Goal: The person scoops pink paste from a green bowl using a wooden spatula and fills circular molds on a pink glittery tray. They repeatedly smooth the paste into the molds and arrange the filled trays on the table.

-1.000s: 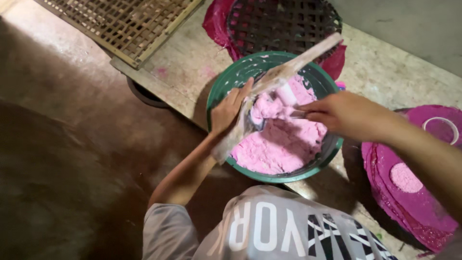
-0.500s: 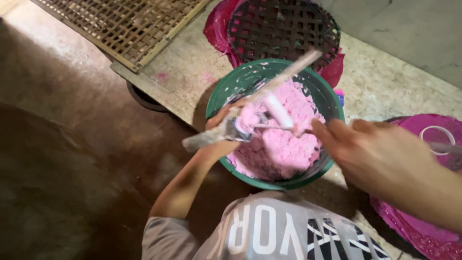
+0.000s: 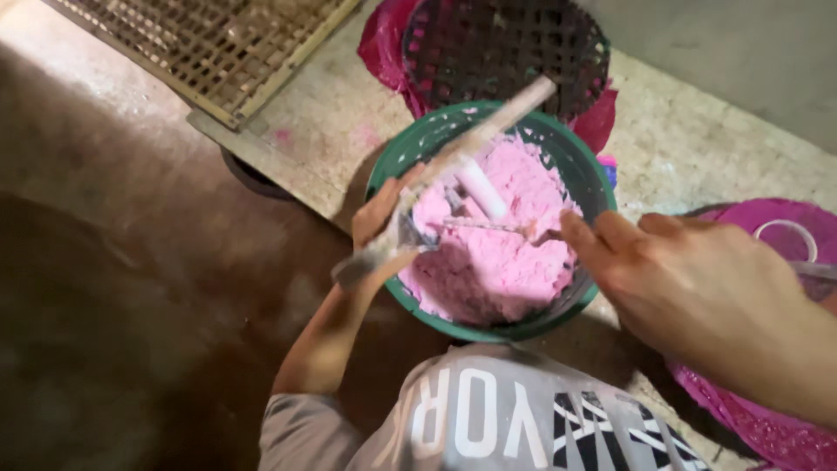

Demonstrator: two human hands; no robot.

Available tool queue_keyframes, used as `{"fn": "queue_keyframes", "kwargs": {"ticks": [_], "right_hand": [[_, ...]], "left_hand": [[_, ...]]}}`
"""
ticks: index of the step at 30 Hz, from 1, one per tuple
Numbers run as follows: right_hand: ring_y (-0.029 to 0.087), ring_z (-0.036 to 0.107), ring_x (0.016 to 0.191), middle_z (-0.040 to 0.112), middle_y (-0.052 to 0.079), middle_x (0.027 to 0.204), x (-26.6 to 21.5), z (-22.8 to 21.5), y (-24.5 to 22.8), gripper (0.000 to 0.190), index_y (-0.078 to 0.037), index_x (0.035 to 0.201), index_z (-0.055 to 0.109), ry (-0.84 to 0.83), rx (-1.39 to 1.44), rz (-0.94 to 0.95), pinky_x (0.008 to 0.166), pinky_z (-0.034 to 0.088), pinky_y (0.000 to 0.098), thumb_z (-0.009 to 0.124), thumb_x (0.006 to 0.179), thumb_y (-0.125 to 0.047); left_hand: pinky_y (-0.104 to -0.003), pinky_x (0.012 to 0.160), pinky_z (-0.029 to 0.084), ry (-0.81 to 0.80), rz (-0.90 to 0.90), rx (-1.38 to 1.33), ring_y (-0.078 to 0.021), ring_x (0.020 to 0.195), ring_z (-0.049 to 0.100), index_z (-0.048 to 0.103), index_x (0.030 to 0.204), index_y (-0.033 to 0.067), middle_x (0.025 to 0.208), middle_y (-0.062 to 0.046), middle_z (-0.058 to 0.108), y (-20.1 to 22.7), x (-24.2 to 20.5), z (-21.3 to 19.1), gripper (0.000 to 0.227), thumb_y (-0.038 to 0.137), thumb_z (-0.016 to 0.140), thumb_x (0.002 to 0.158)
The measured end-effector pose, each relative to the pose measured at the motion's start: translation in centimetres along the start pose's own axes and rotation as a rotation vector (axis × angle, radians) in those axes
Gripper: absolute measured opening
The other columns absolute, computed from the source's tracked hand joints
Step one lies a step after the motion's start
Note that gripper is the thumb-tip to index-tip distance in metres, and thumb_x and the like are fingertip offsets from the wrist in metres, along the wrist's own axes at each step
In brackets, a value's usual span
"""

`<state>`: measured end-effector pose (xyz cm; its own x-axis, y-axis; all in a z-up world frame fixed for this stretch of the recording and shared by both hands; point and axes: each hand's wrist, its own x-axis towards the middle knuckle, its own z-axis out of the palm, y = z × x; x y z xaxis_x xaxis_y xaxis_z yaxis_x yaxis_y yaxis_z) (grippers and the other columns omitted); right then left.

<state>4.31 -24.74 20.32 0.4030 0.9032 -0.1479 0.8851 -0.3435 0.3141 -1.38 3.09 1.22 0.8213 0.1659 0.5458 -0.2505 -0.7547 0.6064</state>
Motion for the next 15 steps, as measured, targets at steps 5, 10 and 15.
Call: {"fn": "queue_keyframes", "kwargs": {"ticks": [5,10,15], "right_hand": [[0.021,0.071,0.066,0.065,0.006,0.080,4.7,3.2,-2.7,0.016,-0.007,0.104,0.062,0.119,-0.161,-0.040,0.048,0.054,0.0338,0.057,0.091,-0.015],[0.020,0.070,0.060,0.065,0.008,0.079,5.1,6.3,-4.1,0.032,-0.002,0.112,0.062,0.215,-0.139,-0.138,0.046,0.055,0.0317,0.059,0.083,-0.015],[0.026,0.069,0.064,0.069,0.009,0.086,0.0,4.0,0.0,0.056,-0.011,0.137,0.063,0.244,0.313,0.105,0.049,0.055,0.0394,0.060,0.081,-0.010]], "left_hand": [[-0.040,0.117,0.052,0.005,0.193,-0.027,-0.0286,0.133,0.066,0.052,0.153,0.0134,0.150,-0.010,0.064,0.5,0.0,1.4,0.058,0.026,0.067,0.098],[-0.043,0.099,0.052,-0.054,-0.097,0.127,-0.0359,0.119,0.063,0.057,0.146,0.0165,0.139,-0.014,0.063,0.4,-0.6,2.8,0.060,0.026,0.071,0.088],[-0.043,0.097,0.052,0.127,-0.301,0.290,-0.0364,0.117,0.062,0.060,0.139,0.0166,0.136,-0.015,0.061,-2.4,-0.4,0.5,0.055,0.029,0.072,0.087]]}}
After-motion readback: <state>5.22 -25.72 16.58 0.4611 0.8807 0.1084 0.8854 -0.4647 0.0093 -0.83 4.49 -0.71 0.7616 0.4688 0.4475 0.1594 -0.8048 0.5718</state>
